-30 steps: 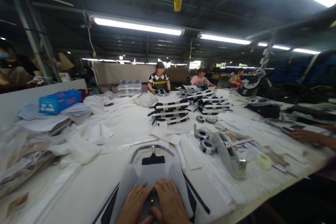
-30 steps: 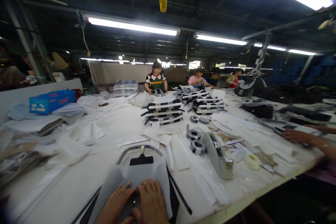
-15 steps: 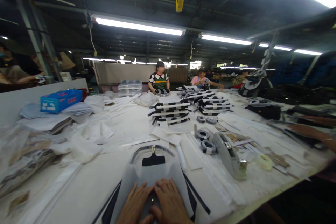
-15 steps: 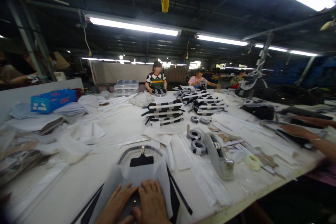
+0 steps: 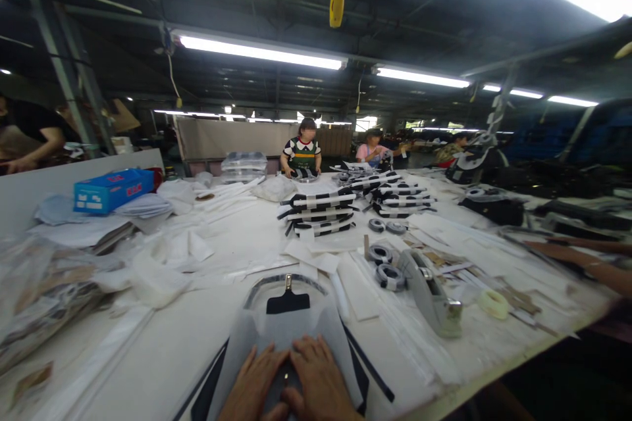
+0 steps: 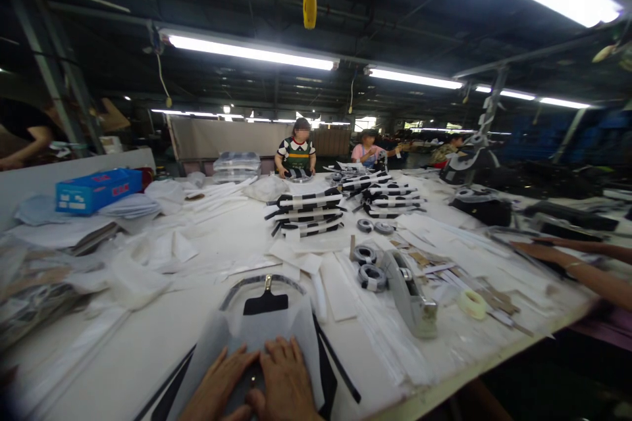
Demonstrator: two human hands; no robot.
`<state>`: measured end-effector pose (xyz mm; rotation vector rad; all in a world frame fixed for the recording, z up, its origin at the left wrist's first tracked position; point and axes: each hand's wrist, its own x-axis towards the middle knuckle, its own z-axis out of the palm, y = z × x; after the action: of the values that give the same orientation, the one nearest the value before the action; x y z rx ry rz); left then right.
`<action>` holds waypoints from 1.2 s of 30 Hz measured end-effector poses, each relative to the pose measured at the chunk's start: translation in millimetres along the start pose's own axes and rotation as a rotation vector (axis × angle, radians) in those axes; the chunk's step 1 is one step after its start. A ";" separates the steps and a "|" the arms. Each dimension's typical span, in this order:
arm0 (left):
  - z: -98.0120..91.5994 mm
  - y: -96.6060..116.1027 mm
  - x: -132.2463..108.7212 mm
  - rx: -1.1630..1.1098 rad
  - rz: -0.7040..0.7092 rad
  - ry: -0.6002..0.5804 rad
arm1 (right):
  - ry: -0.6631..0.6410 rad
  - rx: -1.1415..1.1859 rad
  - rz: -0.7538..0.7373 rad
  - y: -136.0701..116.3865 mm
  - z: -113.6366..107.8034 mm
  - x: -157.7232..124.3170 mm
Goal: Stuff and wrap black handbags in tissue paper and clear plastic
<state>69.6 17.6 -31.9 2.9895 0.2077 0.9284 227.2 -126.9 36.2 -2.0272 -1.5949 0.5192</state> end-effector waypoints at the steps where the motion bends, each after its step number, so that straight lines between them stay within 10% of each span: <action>1: 0.0 0.2 -0.1 -0.008 -0.005 -0.007 | 0.005 -0.001 -0.001 0.4 0.7 0.0; 36: 8.9 7.9 -3.4 -0.107 -0.106 -0.062 | 0.062 -0.105 -0.046 10.0 12.9 1.2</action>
<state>72.8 9.6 -40.8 2.8731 0.3026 0.8079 227.7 -125.6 19.8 -2.0567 -1.6586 0.3593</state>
